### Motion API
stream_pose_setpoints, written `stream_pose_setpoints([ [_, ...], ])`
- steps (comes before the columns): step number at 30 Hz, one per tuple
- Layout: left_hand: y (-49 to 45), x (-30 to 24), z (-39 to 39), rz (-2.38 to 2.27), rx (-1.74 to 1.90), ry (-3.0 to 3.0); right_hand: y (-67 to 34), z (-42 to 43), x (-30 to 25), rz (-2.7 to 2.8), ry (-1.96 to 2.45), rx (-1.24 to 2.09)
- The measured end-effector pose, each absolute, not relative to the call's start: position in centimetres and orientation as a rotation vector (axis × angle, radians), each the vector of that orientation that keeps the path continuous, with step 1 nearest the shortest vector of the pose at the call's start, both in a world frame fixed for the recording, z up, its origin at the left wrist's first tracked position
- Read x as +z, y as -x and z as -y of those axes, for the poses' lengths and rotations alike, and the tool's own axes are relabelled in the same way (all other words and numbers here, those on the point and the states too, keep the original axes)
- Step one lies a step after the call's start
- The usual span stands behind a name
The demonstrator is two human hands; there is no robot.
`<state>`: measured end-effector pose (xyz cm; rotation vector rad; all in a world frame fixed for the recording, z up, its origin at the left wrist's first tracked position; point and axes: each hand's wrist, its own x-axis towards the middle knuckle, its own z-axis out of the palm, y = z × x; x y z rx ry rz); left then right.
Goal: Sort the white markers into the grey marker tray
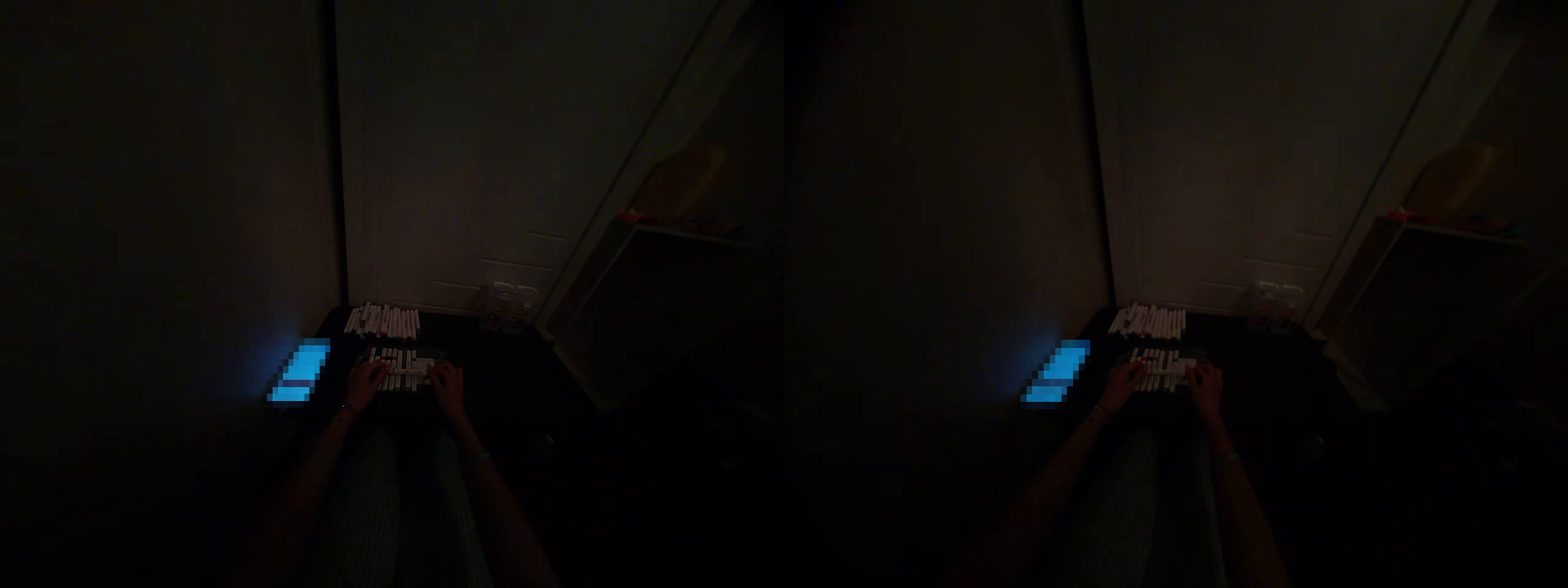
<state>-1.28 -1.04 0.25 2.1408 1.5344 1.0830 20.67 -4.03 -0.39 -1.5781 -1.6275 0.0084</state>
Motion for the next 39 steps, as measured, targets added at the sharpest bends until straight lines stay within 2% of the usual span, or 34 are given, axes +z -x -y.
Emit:
stream_pose_setpoints([
  [39,1.40,0.04,0.88,-1.475,1.138,-2.147,-20.61,4.03,-0.55,1.618,1.551,0.016],
])
